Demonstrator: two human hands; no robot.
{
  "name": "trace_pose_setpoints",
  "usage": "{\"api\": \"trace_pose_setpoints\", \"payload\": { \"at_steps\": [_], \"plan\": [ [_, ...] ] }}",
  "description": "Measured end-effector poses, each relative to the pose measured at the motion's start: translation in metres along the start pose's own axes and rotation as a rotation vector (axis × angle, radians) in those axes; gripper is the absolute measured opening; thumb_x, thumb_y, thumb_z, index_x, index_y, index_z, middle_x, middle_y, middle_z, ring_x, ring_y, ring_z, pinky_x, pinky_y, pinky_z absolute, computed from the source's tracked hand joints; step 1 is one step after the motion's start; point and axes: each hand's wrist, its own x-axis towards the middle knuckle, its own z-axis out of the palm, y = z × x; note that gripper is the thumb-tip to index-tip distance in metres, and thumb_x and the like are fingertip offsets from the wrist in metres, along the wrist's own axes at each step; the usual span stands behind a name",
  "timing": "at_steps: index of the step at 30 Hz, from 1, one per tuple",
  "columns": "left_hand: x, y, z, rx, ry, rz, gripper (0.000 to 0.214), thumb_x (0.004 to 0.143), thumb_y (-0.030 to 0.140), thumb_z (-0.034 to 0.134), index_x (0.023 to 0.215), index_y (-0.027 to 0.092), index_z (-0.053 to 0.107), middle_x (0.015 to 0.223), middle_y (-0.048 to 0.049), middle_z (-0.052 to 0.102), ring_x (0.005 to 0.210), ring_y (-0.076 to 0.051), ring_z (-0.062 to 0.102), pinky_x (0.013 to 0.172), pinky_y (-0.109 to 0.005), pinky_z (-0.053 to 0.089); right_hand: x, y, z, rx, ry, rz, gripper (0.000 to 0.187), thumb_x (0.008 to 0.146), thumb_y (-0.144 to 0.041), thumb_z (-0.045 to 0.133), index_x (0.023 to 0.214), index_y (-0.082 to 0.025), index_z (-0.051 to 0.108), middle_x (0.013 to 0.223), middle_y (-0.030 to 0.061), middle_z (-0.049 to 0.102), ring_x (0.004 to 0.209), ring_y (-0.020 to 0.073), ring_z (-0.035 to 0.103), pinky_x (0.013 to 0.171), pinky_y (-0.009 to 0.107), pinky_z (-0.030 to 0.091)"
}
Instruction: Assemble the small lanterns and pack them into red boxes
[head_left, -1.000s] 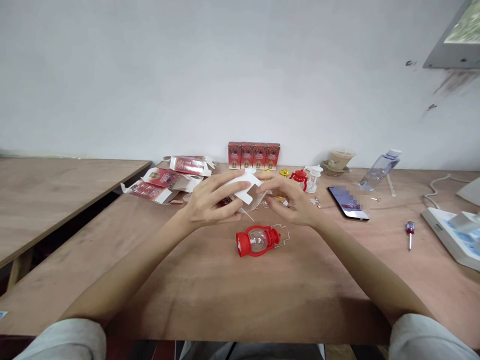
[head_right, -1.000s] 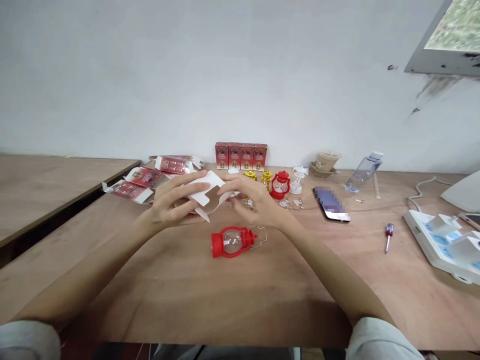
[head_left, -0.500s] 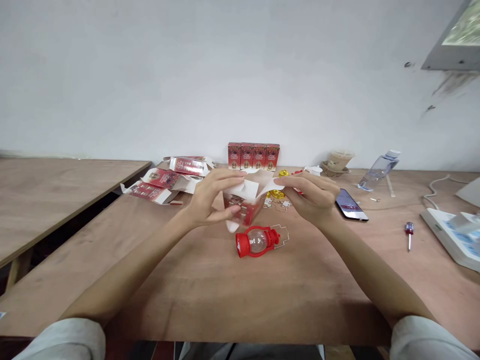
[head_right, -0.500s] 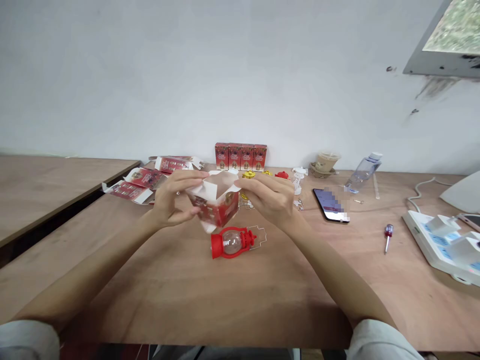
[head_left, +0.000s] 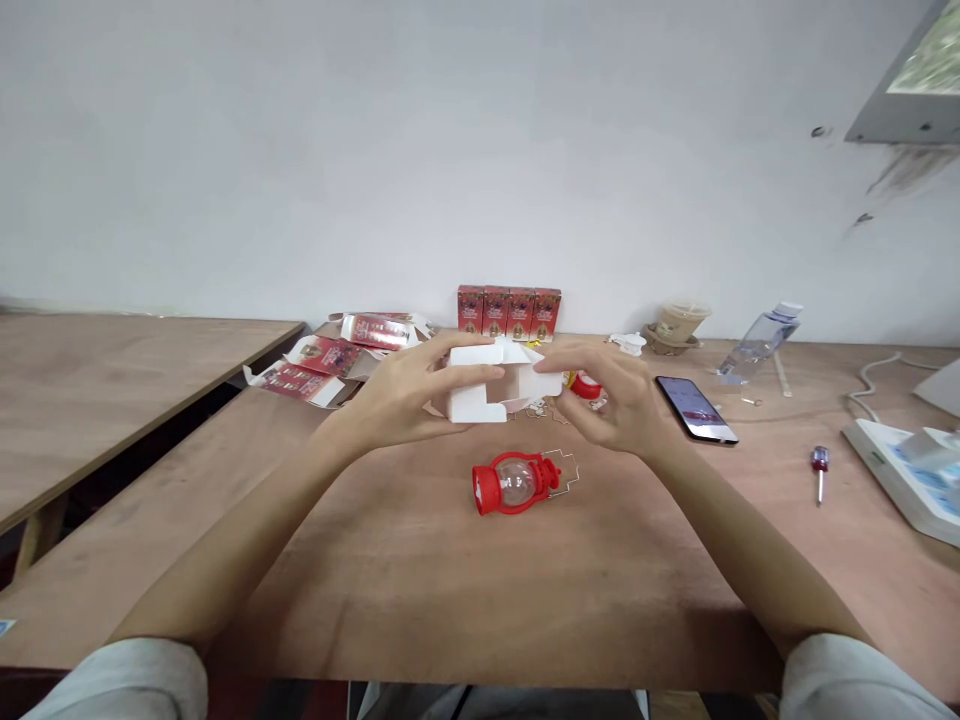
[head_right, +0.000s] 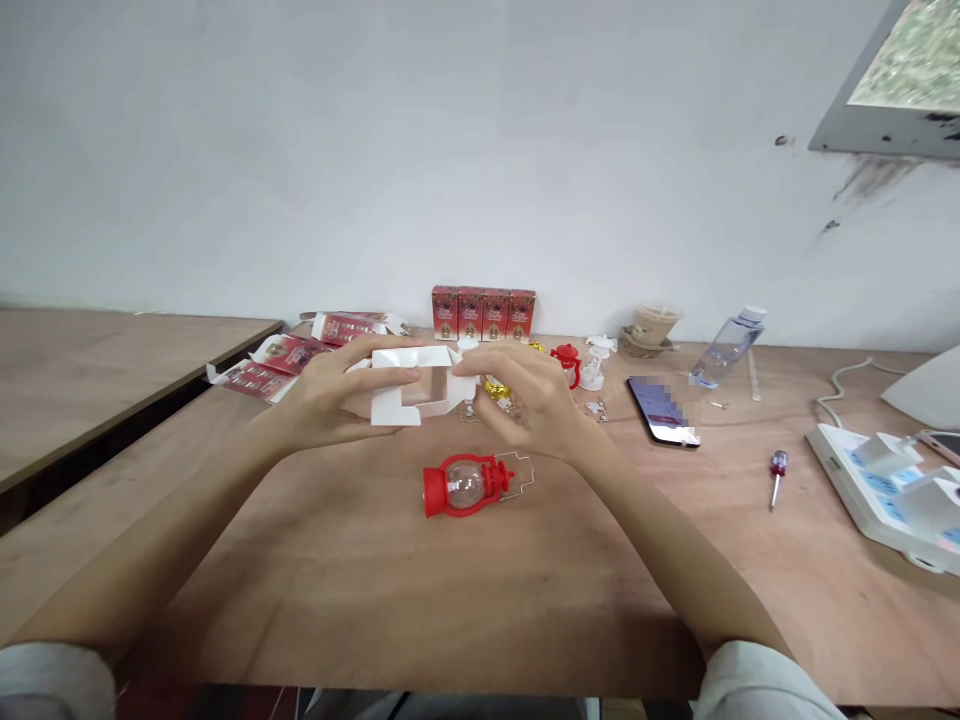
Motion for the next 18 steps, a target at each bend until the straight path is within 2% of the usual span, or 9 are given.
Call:
{"api": "trace_pose_setpoints", "payload": {
  "at_steps": [3,6,9,12,15,18],
  "plan": [
    [0.000,-0.001,0.005,0.200,0.033,0.016,0.040,0.084,0.035,0.064,0.121,0.026,0.052,0.123,-0.0115,0.059,0.103,-0.020,0.063,0.071,-0.027,0.055,0.005,-0.011,-0.004,-0.058,-0.185,0.097,0.016,0.088,-0.023,0.048,0.096,-0.019,0.062,0.075,0.0027,0.068,0.070,0.0161,0.062,0.063,0.030,0.047],
    [0.001,-0.001,0.010,0.328,0.076,0.042,0.038,0.084,0.036,0.063,0.119,0.025,0.052,0.118,-0.0101,0.062,0.100,-0.019,0.064,0.073,-0.026,0.054,0.008,-0.021,-0.005,-0.140,-0.251,0.158,0.024,0.092,-0.035,0.048,0.094,-0.018,0.064,0.071,0.0022,0.066,0.062,0.0136,0.056,0.059,0.027,0.041],
    [0.002,-0.001,0.014,0.388,0.128,0.025,0.040,0.083,0.035,0.065,0.119,0.024,0.051,0.116,-0.0103,0.062,0.100,-0.020,0.064,0.072,-0.026,0.054,0.009,-0.027,-0.003,-0.225,-0.314,0.177,0.025,0.094,-0.035,0.046,0.093,-0.017,0.065,0.072,0.0029,0.064,0.062,0.0133,0.054,0.057,0.026,0.037],
    [0.000,-0.002,0.016,0.403,0.165,-0.035,0.045,0.081,0.038,0.066,0.119,0.023,0.050,0.118,-0.0117,0.061,0.098,-0.020,0.064,0.066,-0.025,0.054,0.007,-0.029,-0.001,-0.271,-0.397,0.164,0.025,0.094,-0.034,0.047,0.092,-0.017,0.065,0.080,0.0056,0.065,0.069,0.0157,0.056,0.060,0.027,0.039],
    [0.000,-0.002,0.018,0.405,0.182,-0.049,0.046,0.080,0.039,0.067,0.119,0.023,0.050,0.116,-0.0116,0.062,0.097,-0.020,0.064,0.067,-0.026,0.054,0.006,-0.027,0.001,-0.219,-0.387,0.214,0.029,0.094,-0.036,0.046,0.086,-0.016,0.065,0.089,0.0084,0.066,0.075,0.0175,0.058,0.065,0.030,0.043],
    [0.000,-0.001,0.021,0.380,0.181,-0.032,0.045,0.080,0.038,0.066,0.120,0.022,0.051,0.118,-0.0127,0.060,0.099,-0.021,0.064,0.068,-0.027,0.055,0.006,-0.025,0.003,-0.104,-0.297,0.315,0.027,0.095,-0.029,0.044,0.086,-0.017,0.066,0.104,0.0097,0.064,0.081,0.0166,0.060,0.068,0.031,0.047]
  ]
}}
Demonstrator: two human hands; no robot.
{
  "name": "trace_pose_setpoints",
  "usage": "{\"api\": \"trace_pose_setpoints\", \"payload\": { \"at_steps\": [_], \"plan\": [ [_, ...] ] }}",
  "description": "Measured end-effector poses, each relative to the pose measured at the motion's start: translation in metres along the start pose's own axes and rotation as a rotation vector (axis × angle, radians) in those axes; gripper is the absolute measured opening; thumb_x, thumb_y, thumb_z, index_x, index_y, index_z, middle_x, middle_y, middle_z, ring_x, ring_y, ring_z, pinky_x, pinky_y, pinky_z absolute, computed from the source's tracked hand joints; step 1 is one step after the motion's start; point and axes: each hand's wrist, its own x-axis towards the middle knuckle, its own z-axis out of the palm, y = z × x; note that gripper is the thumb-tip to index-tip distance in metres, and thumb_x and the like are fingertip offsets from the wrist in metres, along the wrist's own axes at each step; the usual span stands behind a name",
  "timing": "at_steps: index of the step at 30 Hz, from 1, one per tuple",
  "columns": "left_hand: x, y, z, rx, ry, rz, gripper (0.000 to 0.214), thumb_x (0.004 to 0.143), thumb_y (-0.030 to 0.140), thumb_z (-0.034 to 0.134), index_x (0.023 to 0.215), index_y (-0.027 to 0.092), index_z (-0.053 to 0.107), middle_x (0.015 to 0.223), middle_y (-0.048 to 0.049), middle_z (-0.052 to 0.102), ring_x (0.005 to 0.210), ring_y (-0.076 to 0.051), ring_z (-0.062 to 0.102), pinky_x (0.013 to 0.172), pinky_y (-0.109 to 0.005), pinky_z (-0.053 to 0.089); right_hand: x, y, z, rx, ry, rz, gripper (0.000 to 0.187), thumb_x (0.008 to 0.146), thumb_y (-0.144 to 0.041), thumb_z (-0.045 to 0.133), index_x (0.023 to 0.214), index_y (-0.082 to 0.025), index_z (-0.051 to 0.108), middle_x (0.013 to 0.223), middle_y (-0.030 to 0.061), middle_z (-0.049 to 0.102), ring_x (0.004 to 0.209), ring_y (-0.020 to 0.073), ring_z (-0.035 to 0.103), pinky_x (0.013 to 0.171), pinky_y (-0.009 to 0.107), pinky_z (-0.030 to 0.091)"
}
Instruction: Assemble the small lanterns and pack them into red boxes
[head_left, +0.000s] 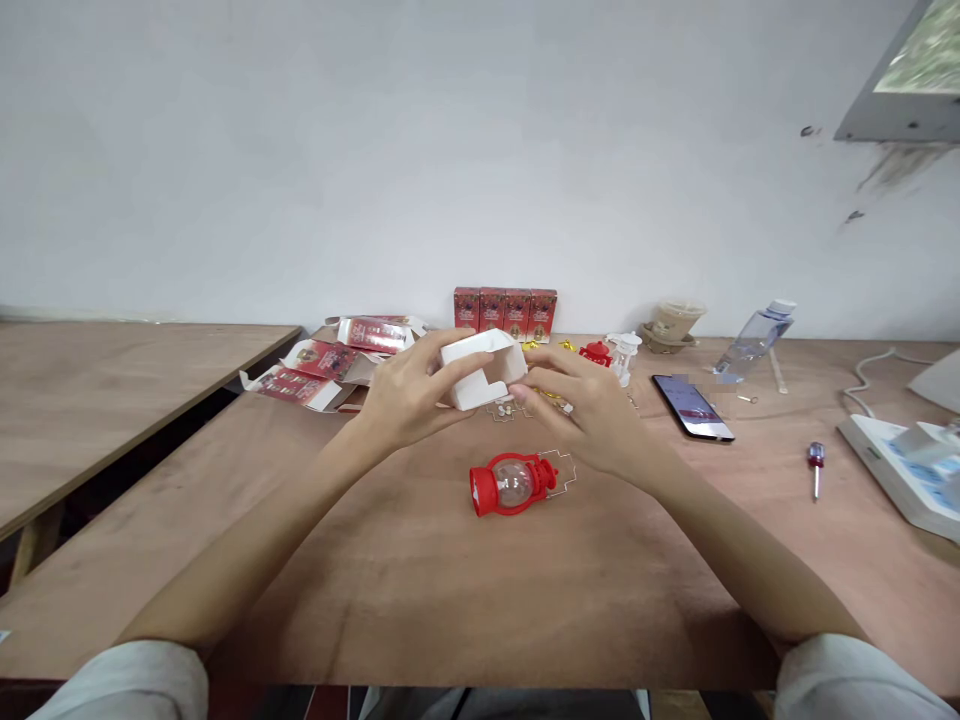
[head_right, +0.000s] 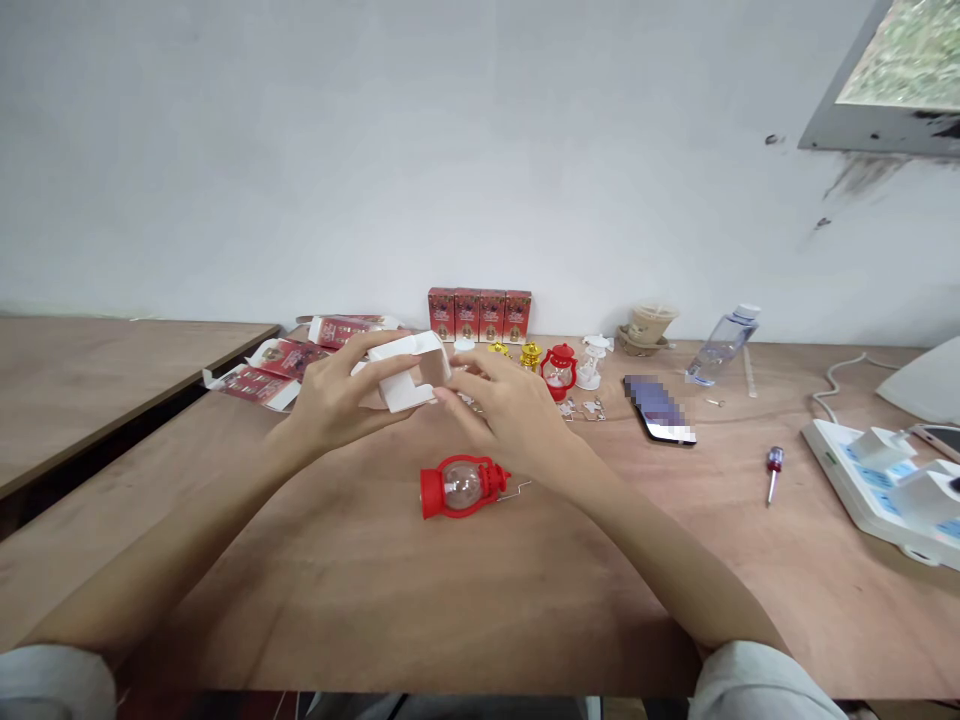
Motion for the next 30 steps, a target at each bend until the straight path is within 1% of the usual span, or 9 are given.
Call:
{"api": "trace_pose_setpoints", "payload": {
  "at_steps": [2,4,9,14,17,20,23,26,30],
  "plan": [
    [-0.001,0.000,0.001,-0.033,-0.008,-0.001,0.046,0.082,0.038,0.065,0.123,0.023,0.050,0.122,-0.0136,0.058,0.102,-0.021,0.063,0.068,-0.026,0.055,0.000,0.000,0.002,0.057,0.059,0.036,0.024,0.094,-0.024,0.043,0.095,-0.020,0.067,0.119,0.0106,0.058,0.086,0.0164,0.061,0.071,0.032,0.050],
    [-0.002,-0.001,0.003,-0.048,-0.003,0.004,0.048,0.083,0.037,0.063,0.127,0.024,0.048,0.127,-0.0143,0.055,0.107,-0.022,0.061,0.070,-0.027,0.055,0.000,0.000,0.004,0.075,0.095,0.055,0.025,0.093,-0.021,0.044,0.106,-0.022,0.065,0.127,0.0119,0.052,0.090,0.0172,0.061,0.075,0.035,0.052],
    [-0.006,-0.006,0.008,0.007,0.027,0.048,0.051,0.084,0.038,0.063,0.132,0.030,0.047,0.133,-0.0137,0.052,0.109,-0.024,0.061,0.076,-0.031,0.055,-0.002,0.001,0.011,0.024,0.078,0.089,0.035,0.088,-0.015,0.047,0.118,-0.027,0.060,0.136,0.0116,0.043,0.104,0.0230,0.059,0.081,0.044,0.055],
    [-0.010,-0.011,0.014,0.019,0.045,0.072,0.049,0.082,0.038,0.065,0.129,0.031,0.051,0.131,-0.0136,0.055,0.110,-0.025,0.061,0.078,-0.033,0.055,-0.002,0.003,0.018,-0.121,0.140,0.038,0.036,0.086,-0.014,0.054,0.118,-0.030,0.059,0.144,0.0086,0.035,0.122,0.0304,0.048,0.089,0.051,0.052],
    [-0.012,-0.012,0.019,0.051,0.061,0.137,0.044,0.081,0.039,0.066,0.123,0.030,0.055,0.124,-0.0131,0.060,0.108,-0.024,0.062,0.080,-0.034,0.055,-0.003,0.002,0.021,-0.210,0.159,0.020,0.032,0.084,-0.014,0.058,0.113,-0.029,0.059,0.147,0.0080,0.034,0.123,0.0327,0.045,0.091,0.053,0.050],
    [-0.014,-0.010,0.023,0.058,0.057,0.172,0.040,0.081,0.042,0.065,0.119,0.030,0.056,0.119,-0.0115,0.063,0.104,-0.022,0.063,0.078,-0.032,0.055,-0.004,0.002,0.022,-0.265,0.136,0.016,0.030,0.082,-0.012,0.060,0.108,-0.027,0.059,0.146,0.0086,0.037,0.123,0.0340,0.045,0.092,0.055,0.048],
    [-0.015,-0.008,0.026,0.049,0.072,0.188,0.041,0.080,0.043,0.067,0.118,0.029,0.056,0.119,-0.0113,0.063,0.103,-0.020,0.064,0.077,-0.031,0.055,-0.004,0.004,0.022,-0.263,0.099,0.035,0.032,0.080,-0.014,0.063,0.110,-0.025,0.057,0.146,0.0108,0.035,0.125,0.0349,0.043,0.093,0.055,0.047],
    [-0.015,-0.007,0.027,0.024,0.061,0.204,0.045,0.080,0.043,0.067,0.121,0.028,0.055,0.121,-0.0131,0.062,0.103,-0.021,0.064,0.075,-0.030,0.055,-0.003,0.007,0.018,-0.225,0.061,0.058,0.039,0.078,-0.020,0.067,0.114,-0.026,0.054,0.147,0.0111,0.033,0.128,0.0351,0.041,0.095,0.055,0.045],
    [-0.015,-0.008,0.025,-0.016,0.034,0.174,0.046,0.082,0.047,0.064,0.123,0.027,0.055,0.124,-0.0136,0.060,0.107,-0.021,0.063,0.076,-0.030,0.056,0.000,0.011,0.009,-0.144,0.016,0.081,0.043,0.078,-0.027,0.068,0.118,-0.027,0.051,0.147,0.0110,0.034,0.127,0.0345,0.042,0.095,0.055,0.045]
  ]
}}
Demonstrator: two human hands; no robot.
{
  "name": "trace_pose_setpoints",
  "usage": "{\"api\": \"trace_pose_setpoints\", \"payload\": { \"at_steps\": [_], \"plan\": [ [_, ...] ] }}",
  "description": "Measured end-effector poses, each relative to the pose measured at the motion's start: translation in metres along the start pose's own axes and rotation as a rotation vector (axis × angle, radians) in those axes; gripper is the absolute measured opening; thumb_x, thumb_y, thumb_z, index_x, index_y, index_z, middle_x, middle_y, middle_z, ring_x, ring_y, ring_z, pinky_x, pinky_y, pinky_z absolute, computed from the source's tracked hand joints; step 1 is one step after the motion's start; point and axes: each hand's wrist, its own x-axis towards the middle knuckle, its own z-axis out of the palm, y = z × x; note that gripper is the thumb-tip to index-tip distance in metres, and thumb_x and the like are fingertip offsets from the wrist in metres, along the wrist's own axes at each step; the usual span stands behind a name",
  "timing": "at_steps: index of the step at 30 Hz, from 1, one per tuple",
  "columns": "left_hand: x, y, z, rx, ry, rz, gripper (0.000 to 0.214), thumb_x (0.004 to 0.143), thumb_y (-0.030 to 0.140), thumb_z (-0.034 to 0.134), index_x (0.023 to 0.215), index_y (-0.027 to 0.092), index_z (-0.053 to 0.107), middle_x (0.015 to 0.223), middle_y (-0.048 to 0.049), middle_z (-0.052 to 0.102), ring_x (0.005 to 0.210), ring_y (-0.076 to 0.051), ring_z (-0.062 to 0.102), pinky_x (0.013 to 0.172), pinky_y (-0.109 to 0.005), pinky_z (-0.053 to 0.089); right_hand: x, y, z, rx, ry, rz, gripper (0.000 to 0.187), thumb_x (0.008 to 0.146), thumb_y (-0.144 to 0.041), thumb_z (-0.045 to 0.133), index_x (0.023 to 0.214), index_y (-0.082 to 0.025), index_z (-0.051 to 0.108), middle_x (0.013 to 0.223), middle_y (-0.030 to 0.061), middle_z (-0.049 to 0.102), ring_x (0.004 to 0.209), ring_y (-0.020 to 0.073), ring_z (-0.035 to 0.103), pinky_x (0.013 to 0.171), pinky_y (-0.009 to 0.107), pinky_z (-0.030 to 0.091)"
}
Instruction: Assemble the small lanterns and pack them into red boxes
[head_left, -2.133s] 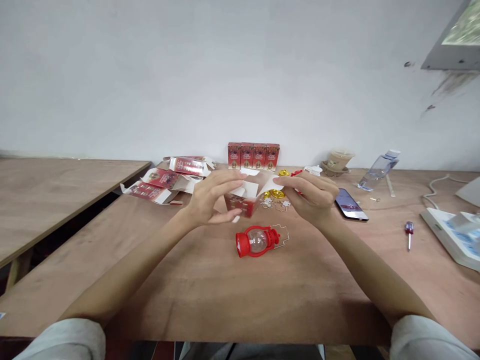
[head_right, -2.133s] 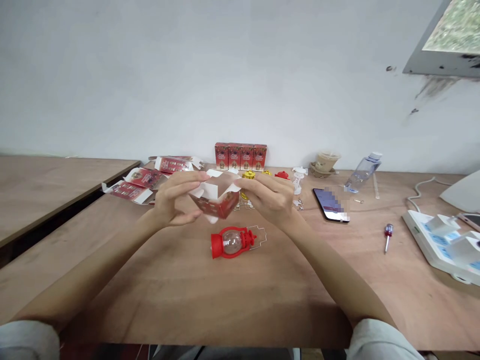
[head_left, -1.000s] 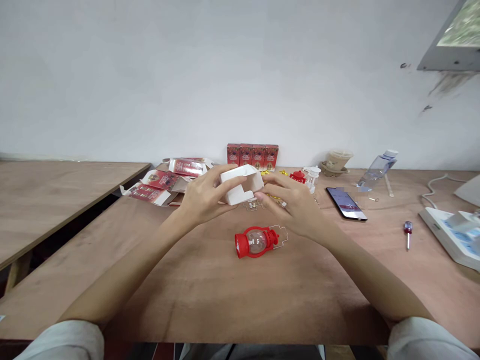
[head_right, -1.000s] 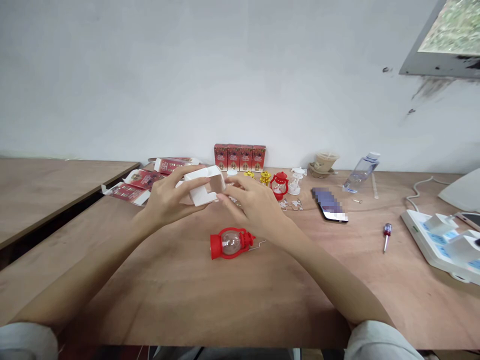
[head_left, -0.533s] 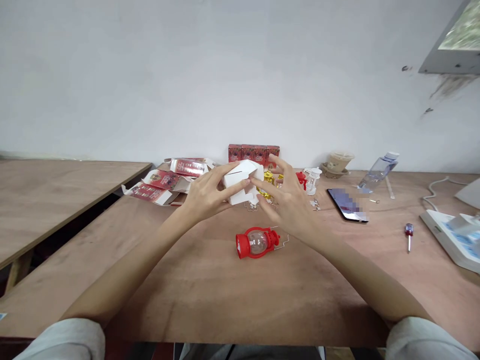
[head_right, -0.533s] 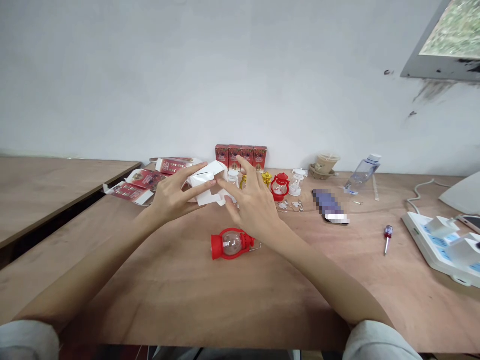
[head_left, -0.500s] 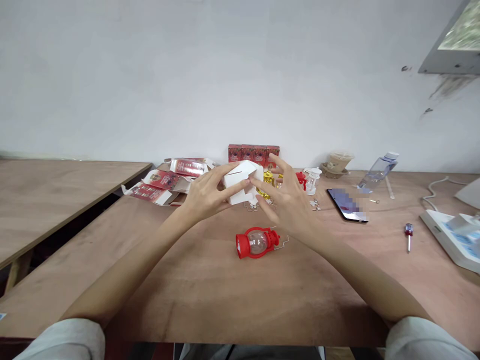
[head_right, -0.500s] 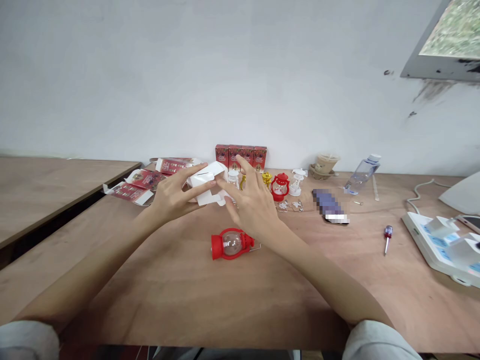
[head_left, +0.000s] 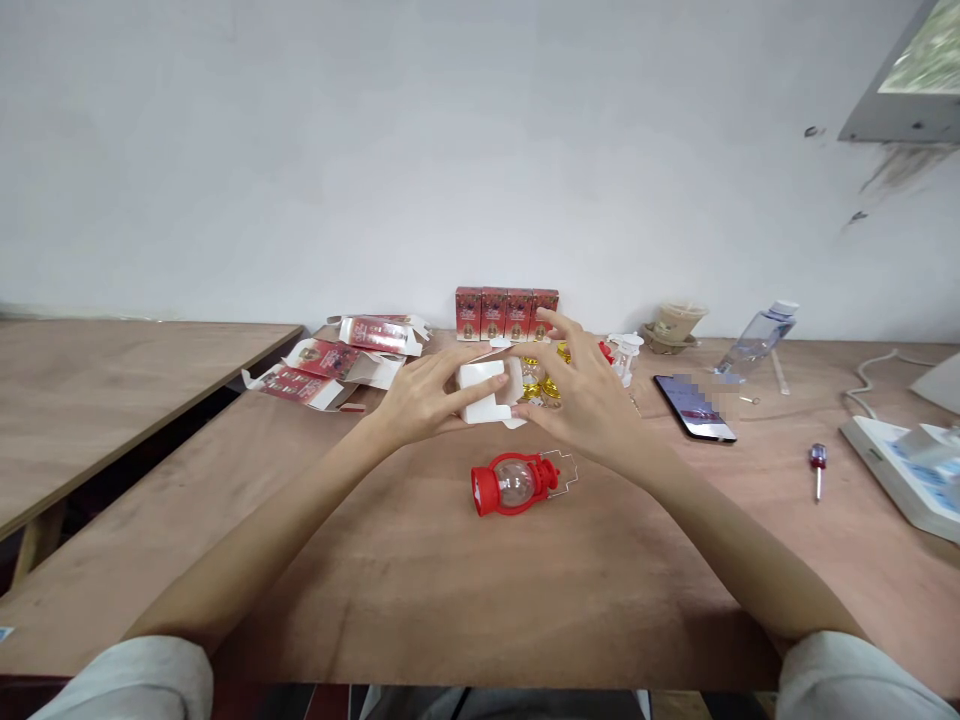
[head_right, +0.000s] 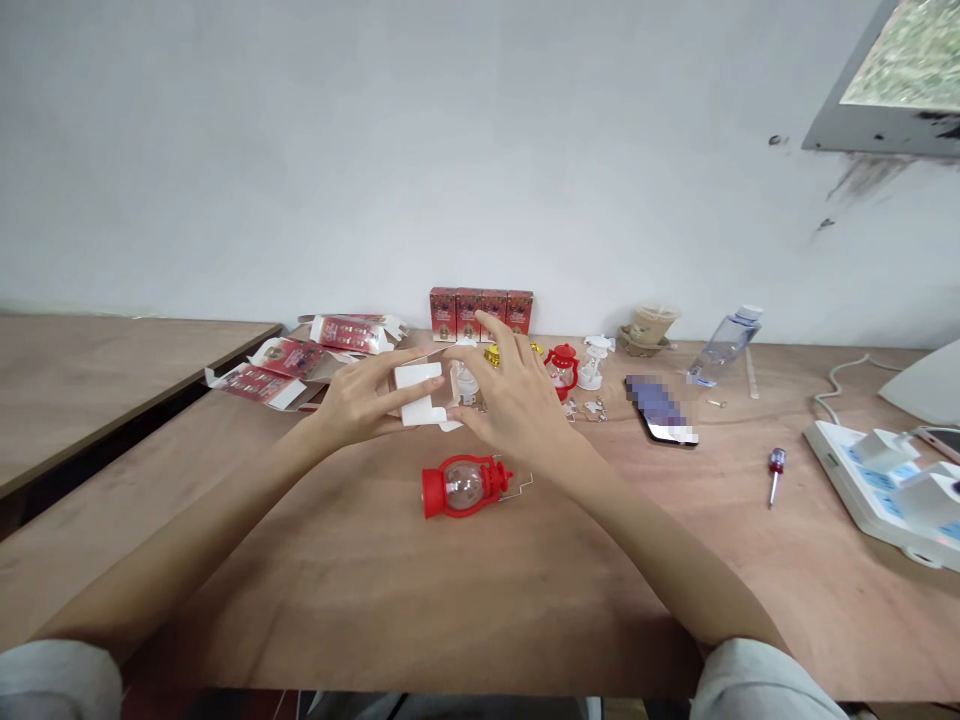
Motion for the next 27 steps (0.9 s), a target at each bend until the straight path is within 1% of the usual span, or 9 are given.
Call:
{"api": "trace_pose_setpoints", "payload": {
  "at_steps": [6,9,12,14,16,19,22,25,27],
  "plan": [
    [0.001,-0.001,-0.004,-0.053,0.003,-0.005,0.044,0.086,0.048,0.058,0.122,0.022,0.055,0.124,-0.0164,0.060,0.109,-0.022,0.062,0.076,-0.031,0.056,0.005,0.008,-0.014,0.151,-0.157,-0.194,0.037,0.087,-0.028,0.058,0.123,-0.026,0.049,0.135,0.0067,0.053,0.124,0.0265,0.047,0.102,0.050,0.040],
    [0.001,-0.001,-0.004,-0.052,0.000,0.020,0.043,0.088,0.048,0.054,0.123,0.023,0.053,0.125,-0.0144,0.061,0.111,-0.022,0.062,0.079,-0.031,0.056,0.005,0.011,-0.016,0.170,-0.186,-0.231,0.038,0.084,-0.030,0.060,0.120,-0.025,0.050,0.132,0.0081,0.055,0.121,0.0267,0.050,0.099,0.049,0.042],
    [0.002,0.001,-0.003,-0.059,0.004,0.048,0.044,0.089,0.049,0.053,0.124,0.023,0.053,0.122,-0.0126,0.063,0.110,-0.021,0.063,0.082,-0.031,0.056,0.004,0.015,-0.015,0.136,-0.150,-0.230,0.030,0.082,-0.035,0.064,0.108,-0.022,0.054,0.125,0.0104,0.060,0.113,0.0274,0.056,0.091,0.046,0.047],
    [0.004,0.003,-0.003,-0.068,0.028,0.059,0.044,0.087,0.046,0.057,0.124,0.023,0.053,0.120,-0.0115,0.064,0.108,-0.021,0.063,0.082,-0.031,0.056,0.004,0.017,-0.013,0.141,-0.093,-0.237,0.022,0.083,-0.036,0.064,0.096,-0.021,0.054,0.117,0.0109,0.064,0.104,0.0257,0.060,0.084,0.042,0.049],
    [0.005,0.004,-0.004,-0.077,0.049,0.068,0.045,0.085,0.043,0.061,0.124,0.023,0.052,0.119,-0.0102,0.065,0.109,-0.021,0.063,0.083,-0.031,0.056,0.005,0.017,-0.010,0.175,-0.023,-0.267,0.018,0.084,-0.035,0.063,0.088,-0.021,0.053,0.109,0.0101,0.067,0.099,0.0241,0.062,0.080,0.039,0.050],
    [0.005,0.004,-0.004,-0.081,0.057,0.081,0.043,0.086,0.043,0.058,0.126,0.027,0.050,0.122,-0.0082,0.063,0.111,-0.020,0.062,0.085,-0.031,0.056,0.006,0.016,-0.004,0.239,0.082,-0.292,0.012,0.084,-0.025,0.060,0.080,-0.022,0.050,0.097,0.0071,0.068,0.094,0.0212,0.064,0.076,0.035,0.050],
    [0.005,0.004,-0.004,-0.055,0.060,0.087,0.042,0.087,0.044,0.057,0.126,0.031,0.049,0.123,-0.0067,0.062,0.111,-0.020,0.062,0.082,-0.029,0.056,0.006,0.013,0.002,0.281,0.161,-0.266,0.011,0.084,-0.016,0.054,0.077,-0.022,0.048,0.090,0.0050,0.067,0.085,0.0169,0.064,0.067,0.030,0.050],
    [0.005,0.004,-0.005,-0.004,0.062,0.095,0.041,0.085,0.041,0.060,0.124,0.031,0.052,0.119,-0.0057,0.064,0.109,-0.019,0.062,0.077,-0.027,0.057,0.005,0.012,0.003,0.333,0.152,-0.220,0.007,0.085,-0.019,0.056,0.080,-0.021,0.050,0.095,0.0054,0.067,0.077,0.0137,0.062,0.063,0.028,0.050],
    [0.006,0.004,-0.007,0.027,0.054,0.109,0.040,0.084,0.038,0.062,0.122,0.031,0.054,0.119,-0.0056,0.064,0.107,-0.019,0.062,0.076,-0.028,0.057,0.005,0.013,-0.001,0.427,0.057,-0.193,0.007,0.085,-0.025,0.059,0.088,-0.021,0.055,0.106,0.0071,0.065,0.084,0.0141,0.062,0.068,0.029,0.053]
  ]
}}
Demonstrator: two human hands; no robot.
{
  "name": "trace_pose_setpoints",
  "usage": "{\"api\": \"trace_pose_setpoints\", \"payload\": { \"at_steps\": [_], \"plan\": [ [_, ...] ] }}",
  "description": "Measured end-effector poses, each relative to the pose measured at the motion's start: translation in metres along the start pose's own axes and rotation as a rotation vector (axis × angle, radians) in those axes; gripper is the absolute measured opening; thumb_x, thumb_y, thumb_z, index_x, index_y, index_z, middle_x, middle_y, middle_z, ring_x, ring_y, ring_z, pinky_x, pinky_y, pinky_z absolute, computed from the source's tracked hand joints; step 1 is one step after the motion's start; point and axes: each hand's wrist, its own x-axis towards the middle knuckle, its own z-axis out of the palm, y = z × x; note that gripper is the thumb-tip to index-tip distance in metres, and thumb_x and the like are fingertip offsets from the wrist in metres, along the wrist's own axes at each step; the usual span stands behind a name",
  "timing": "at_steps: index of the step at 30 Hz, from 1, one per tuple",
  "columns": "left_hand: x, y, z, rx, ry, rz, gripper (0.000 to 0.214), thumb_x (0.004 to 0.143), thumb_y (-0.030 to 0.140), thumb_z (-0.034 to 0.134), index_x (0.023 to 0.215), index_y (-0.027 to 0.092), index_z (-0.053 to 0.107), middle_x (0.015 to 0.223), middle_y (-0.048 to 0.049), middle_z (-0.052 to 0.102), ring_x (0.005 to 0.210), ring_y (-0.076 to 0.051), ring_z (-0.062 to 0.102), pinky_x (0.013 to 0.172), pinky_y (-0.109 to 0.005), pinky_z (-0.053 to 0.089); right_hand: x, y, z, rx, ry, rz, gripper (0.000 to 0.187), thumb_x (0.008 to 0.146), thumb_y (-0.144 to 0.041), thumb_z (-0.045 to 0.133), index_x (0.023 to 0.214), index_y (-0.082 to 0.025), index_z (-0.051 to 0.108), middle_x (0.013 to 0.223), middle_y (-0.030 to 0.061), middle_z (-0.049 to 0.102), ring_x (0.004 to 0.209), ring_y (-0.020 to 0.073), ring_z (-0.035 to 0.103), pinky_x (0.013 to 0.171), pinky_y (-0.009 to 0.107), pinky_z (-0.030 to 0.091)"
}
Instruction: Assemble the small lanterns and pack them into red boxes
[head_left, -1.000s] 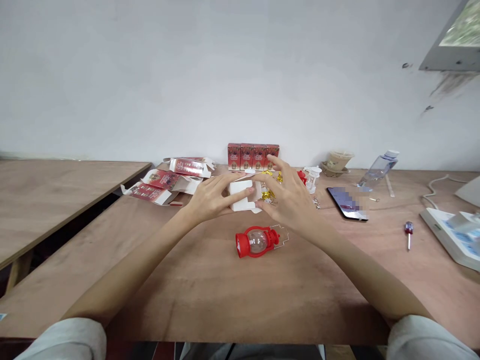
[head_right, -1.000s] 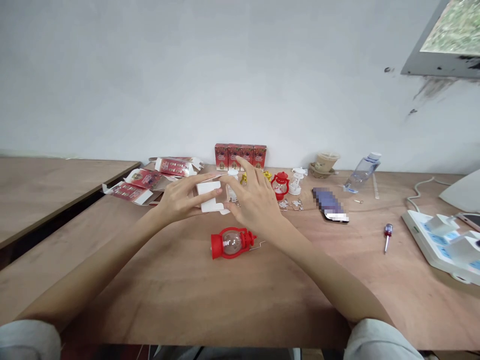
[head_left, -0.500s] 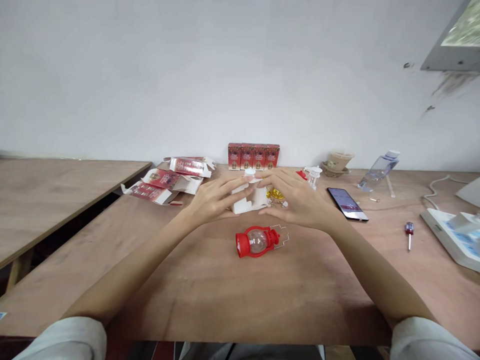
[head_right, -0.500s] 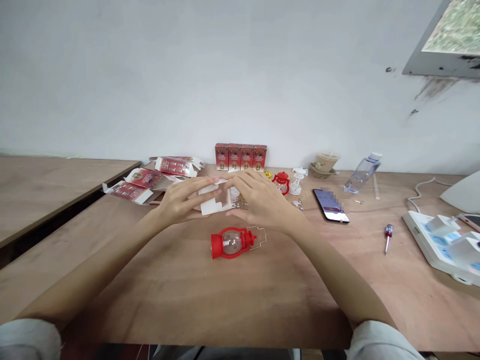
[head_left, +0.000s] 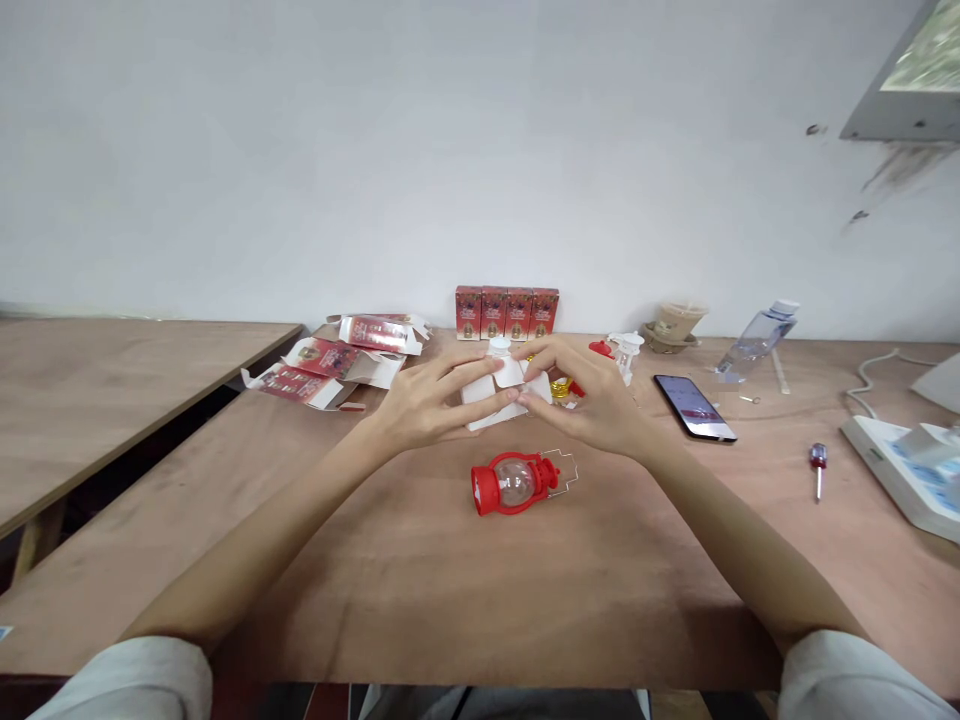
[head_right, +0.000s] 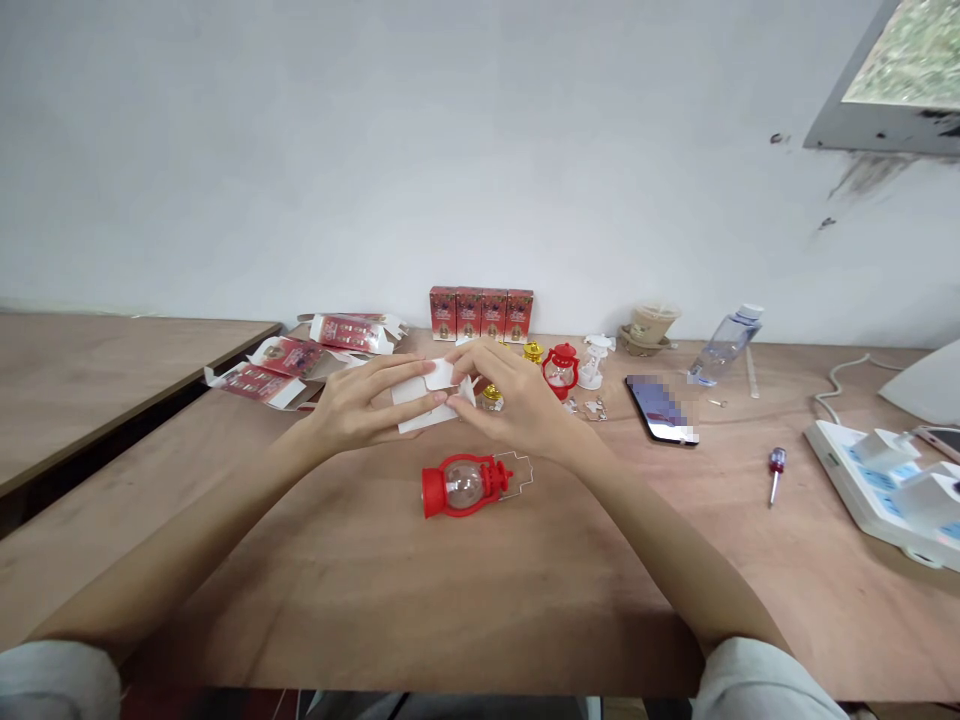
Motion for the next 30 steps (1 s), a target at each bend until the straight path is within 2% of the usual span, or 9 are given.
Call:
{"api": "trace_pose_setpoints", "payload": {
  "at_steps": [4,7,10,16,20,23,25,30],
  "plan": [
    [0.000,-0.002,-0.001,0.026,-0.012,0.024,0.035,0.084,0.039,0.062,0.116,0.027,0.058,0.122,-0.0080,0.062,0.108,-0.020,0.062,0.079,-0.030,0.057,0.002,0.003,-0.010,0.302,-0.190,0.105,0.024,0.089,-0.030,0.055,0.112,-0.025,0.059,0.128,0.0079,0.056,0.114,0.0163,0.056,0.084,0.032,0.054],
    [0.000,-0.002,0.000,0.069,-0.001,0.055,0.030,0.082,0.037,0.063,0.110,0.025,0.060,0.120,-0.0071,0.064,0.107,-0.021,0.062,0.075,-0.029,0.057,0.003,0.007,-0.010,0.411,-0.170,0.183,0.021,0.089,-0.032,0.055,0.108,-0.026,0.063,0.126,0.0071,0.057,0.117,0.0170,0.055,0.087,0.035,0.054],
    [0.002,0.002,0.001,0.099,0.016,0.037,0.024,0.081,0.030,0.065,0.105,0.028,0.062,0.117,-0.0032,0.066,0.104,-0.019,0.063,0.073,-0.026,0.057,0.003,0.007,-0.002,0.475,-0.127,0.301,0.019,0.082,-0.033,0.065,0.098,-0.023,0.065,0.120,0.0072,0.060,0.111,0.0176,0.059,0.083,0.033,0.056],
    [0.003,0.010,0.005,0.063,0.014,-0.013,0.024,0.078,0.021,0.064,0.101,0.026,0.063,0.111,-0.0016,0.069,0.093,-0.018,0.066,0.060,-0.023,0.052,0.002,-0.001,0.009,0.519,-0.076,0.534,0.022,0.073,-0.031,0.072,0.088,-0.019,0.061,0.108,0.0053,0.063,0.077,0.0118,0.067,0.060,0.024,0.055],
    [0.001,0.013,0.008,0.060,0.033,-0.076,0.033,0.079,0.021,0.061,0.112,0.026,0.059,0.107,-0.0006,0.070,0.088,-0.015,0.067,0.057,-0.021,0.051,0.001,-0.005,0.010,0.456,-0.043,0.608,0.018,0.072,-0.027,0.071,0.085,-0.019,0.060,0.098,0.0023,0.064,0.067,0.0096,0.065,0.061,0.025,0.055],
    [0.002,0.013,0.006,0.069,0.011,-0.108,0.034,0.081,0.023,0.058,0.114,0.025,0.056,0.107,-0.0017,0.070,0.088,-0.014,0.068,0.056,-0.019,0.051,0.003,-0.009,0.010,0.446,-0.011,0.635,0.015,0.071,-0.022,0.070,0.082,-0.020,0.059,0.097,0.0009,0.064,0.071,0.0103,0.065,0.067,0.027,0.054],
    [0.002,0.012,0.005,0.070,0.002,-0.088,0.031,0.082,0.024,0.056,0.112,0.025,0.055,0.109,-0.0022,0.070,0.091,-0.015,0.068,0.057,-0.020,0.051,0.004,-0.011,0.011,0.447,-0.007,0.637,0.017,0.070,-0.021,0.070,0.082,-0.020,0.058,0.099,0.0008,0.063,0.076,0.0116,0.064,0.069,0.027,0.054],
    [-0.002,0.006,0.005,0.091,0.018,0.106,0.021,0.083,0.024,0.061,0.098,0.024,0.047,0.114,-0.0036,0.069,0.105,-0.022,0.065,0.067,-0.027,0.055,0.005,-0.014,0.013,0.387,-0.003,0.645,0.028,0.068,-0.020,0.071,0.091,-0.023,0.055,0.102,-0.0005,0.060,0.071,0.0108,0.060,0.068,0.030,0.051]
  ]
}}
